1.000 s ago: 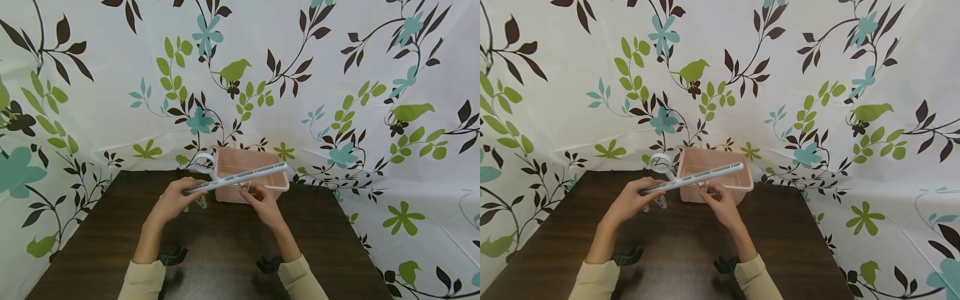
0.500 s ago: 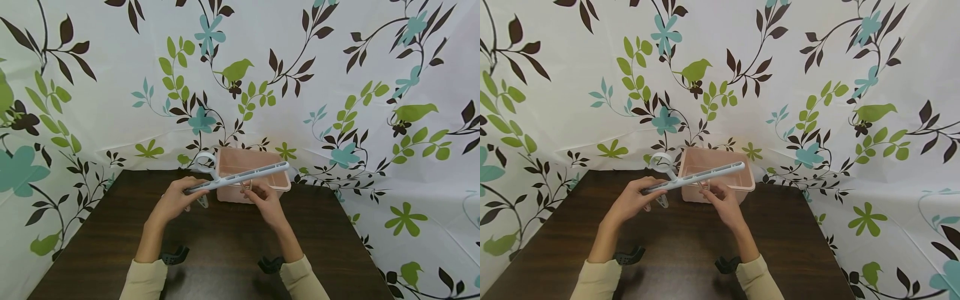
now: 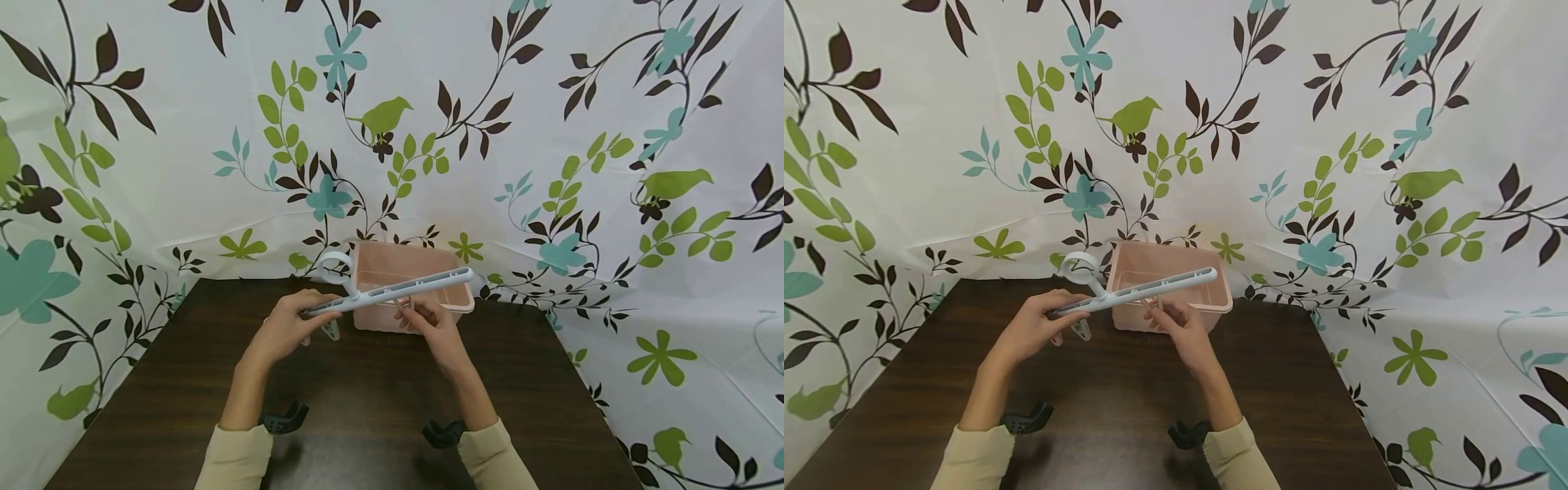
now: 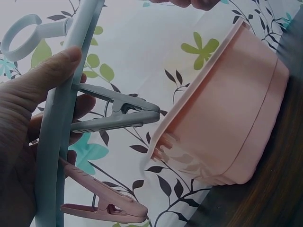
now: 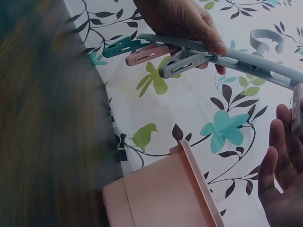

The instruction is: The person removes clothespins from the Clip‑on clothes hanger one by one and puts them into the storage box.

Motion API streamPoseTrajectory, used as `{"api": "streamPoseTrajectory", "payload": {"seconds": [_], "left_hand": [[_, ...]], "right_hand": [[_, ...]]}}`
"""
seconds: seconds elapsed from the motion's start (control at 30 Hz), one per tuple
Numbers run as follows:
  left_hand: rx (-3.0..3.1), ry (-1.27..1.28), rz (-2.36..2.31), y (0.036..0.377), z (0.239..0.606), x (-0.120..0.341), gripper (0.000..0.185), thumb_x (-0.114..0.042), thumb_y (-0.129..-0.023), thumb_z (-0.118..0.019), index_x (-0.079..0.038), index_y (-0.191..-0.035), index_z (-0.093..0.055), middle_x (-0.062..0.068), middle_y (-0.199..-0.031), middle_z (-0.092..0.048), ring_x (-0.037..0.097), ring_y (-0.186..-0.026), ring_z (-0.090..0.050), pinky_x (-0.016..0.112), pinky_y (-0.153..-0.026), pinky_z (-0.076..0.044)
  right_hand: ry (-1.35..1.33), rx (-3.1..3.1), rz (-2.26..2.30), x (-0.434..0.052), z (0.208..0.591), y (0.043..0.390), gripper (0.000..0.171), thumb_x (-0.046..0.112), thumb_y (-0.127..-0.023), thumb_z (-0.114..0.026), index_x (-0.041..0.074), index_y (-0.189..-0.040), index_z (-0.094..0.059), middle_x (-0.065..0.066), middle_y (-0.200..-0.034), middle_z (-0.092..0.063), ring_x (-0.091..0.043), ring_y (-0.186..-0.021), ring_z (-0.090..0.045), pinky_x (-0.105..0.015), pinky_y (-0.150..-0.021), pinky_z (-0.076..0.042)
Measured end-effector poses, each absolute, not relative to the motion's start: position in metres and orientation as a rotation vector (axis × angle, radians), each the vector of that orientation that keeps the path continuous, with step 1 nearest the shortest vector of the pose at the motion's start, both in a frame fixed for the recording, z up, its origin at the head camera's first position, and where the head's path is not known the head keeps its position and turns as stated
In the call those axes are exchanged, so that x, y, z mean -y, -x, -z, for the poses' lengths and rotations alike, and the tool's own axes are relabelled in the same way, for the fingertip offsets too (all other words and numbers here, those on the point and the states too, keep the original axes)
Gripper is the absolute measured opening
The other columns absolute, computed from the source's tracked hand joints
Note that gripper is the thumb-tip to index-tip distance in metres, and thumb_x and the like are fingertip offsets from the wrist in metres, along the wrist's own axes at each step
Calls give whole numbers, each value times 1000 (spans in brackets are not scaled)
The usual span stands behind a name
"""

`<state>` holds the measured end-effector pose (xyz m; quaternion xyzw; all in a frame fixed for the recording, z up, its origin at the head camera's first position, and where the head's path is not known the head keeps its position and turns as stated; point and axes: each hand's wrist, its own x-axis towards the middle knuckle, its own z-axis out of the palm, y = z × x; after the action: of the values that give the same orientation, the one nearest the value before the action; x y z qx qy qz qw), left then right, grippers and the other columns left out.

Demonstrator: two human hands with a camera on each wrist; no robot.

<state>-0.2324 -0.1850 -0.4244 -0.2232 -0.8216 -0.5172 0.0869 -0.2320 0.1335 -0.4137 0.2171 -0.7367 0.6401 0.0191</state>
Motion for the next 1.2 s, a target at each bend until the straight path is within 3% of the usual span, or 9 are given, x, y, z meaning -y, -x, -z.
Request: {"api": "streamPoseTrajectory", "payload": {"seconds": [0.27, 0.47, 0.7, 0.93, 1.2], "left_hand": [[2460, 647, 1509, 233, 425, 185, 34, -34, -100, -80, -21, -131, -78, 1, -99, -66, 40, -59, -62, 31, -49, -52], [2459, 656, 1502, 234, 426, 185, 36, -37, -99, -80, -21, -132, -78, 0, -99, -66, 40, -59, -63, 31, -49, -52], [2457, 658, 1519, 233, 425, 183, 35, -35, -99, -80, -21, -131, -78, 2, -100, -67, 39, -60, -62, 31, -49, -52], [2469, 673, 1516, 234, 427, 180, 33, -31, -99, -81, -20, -130, -79, 3, -101, -68, 28, -61, -59, 30, -51, -52], [2459, 669, 1428, 234, 426, 177, 33, -33, -98, -81, -21, -129, -80, 2, -100, -68, 21, -56, -58, 29, -50, -51]], "right_hand": [[-637, 2177, -2176, -133, 415, 234, 37, 28, -113, -59, -4, -129, -65, 3, -102, -75, -17, -97, -71, -34, -91, -61], [-678, 2112, -2232, -133, 415, 235, 27, 30, -115, -55, 7, -122, -67, 2, -99, -73, -12, -91, -70, -30, -86, -61], [-693, 2076, -2242, -130, 416, 236, 33, 35, -116, -52, 7, -125, -65, 0, -93, -70, -12, -87, -68, -29, -82, -59], [-716, 2040, -2201, -128, 421, 241, 30, 36, -118, -45, 23, -120, -72, 0, -87, -70, -12, -82, -67, -32, -79, -58], [-691, 2043, -2157, -126, 422, 244, 34, 37, -119, -41, 26, -116, -73, 0, -77, -64, -13, -76, -60, -31, -75, -51]]}}
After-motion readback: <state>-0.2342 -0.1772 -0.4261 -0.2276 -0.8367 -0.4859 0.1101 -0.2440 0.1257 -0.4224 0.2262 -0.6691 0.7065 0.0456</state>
